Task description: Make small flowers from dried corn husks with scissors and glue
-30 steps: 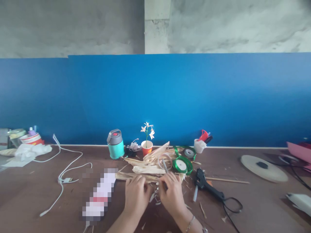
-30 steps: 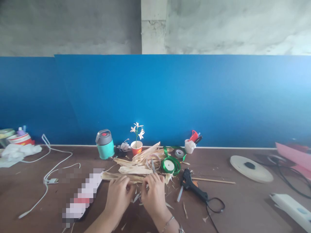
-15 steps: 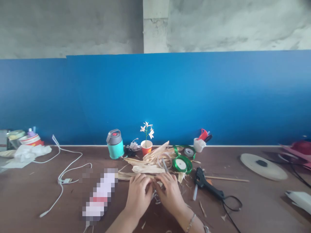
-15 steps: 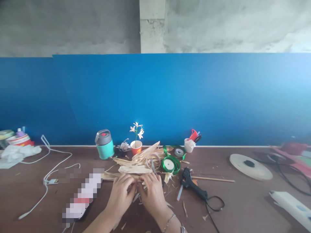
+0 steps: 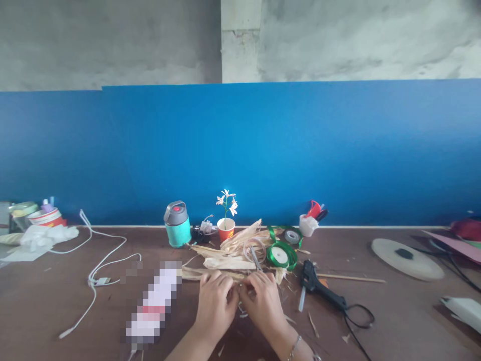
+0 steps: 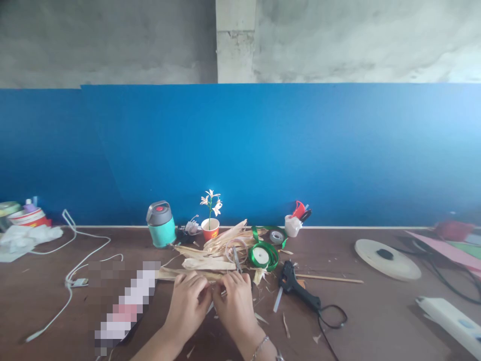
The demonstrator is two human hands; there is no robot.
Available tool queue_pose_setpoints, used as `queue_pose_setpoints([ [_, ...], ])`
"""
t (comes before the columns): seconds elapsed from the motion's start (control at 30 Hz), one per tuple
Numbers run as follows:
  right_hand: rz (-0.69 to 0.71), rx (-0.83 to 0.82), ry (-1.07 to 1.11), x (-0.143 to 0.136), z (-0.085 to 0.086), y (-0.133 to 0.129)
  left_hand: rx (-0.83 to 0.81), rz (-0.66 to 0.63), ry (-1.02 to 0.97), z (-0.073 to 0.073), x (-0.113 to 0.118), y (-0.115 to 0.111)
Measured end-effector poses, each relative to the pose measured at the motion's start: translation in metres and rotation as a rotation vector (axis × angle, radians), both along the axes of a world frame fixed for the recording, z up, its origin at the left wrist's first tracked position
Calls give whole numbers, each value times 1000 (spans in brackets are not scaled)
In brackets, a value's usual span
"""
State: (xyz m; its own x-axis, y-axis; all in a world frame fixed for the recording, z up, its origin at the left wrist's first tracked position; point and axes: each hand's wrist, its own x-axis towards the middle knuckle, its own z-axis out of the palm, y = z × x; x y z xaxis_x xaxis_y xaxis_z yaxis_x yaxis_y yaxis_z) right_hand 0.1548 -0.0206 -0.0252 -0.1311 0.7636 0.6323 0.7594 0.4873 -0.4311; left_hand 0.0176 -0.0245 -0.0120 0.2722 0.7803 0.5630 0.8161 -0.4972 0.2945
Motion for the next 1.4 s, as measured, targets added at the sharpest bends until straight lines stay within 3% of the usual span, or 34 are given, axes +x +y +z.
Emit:
queue_pose_setpoints([
  [0.2, -175, 48, 10, 11, -3, 8, 16, 94, -89, -4, -5, 1],
  [0.37, 39, -55, 20, 8, 4, 4, -27, 18, -78, -2, -5, 2],
  [0.63, 93, -102, -18, 7, 1, 4, -27, -17, -66, -3, -2, 2],
  [1.0, 18, -36, 5, 0, 0, 1, 9, 116, -5, -3, 3, 0],
  [1.17, -58, -113, 202, 10, -2, 9, -37, 182, -81, -3, -9, 6],
  [1.3, 80, -369, 435, 10, -4, 13, -124, 32, -247, -5, -9, 10],
  [1.4, 130, -440, 492, 5, -2, 10, -208, -83, -427, -9, -4, 11],
])
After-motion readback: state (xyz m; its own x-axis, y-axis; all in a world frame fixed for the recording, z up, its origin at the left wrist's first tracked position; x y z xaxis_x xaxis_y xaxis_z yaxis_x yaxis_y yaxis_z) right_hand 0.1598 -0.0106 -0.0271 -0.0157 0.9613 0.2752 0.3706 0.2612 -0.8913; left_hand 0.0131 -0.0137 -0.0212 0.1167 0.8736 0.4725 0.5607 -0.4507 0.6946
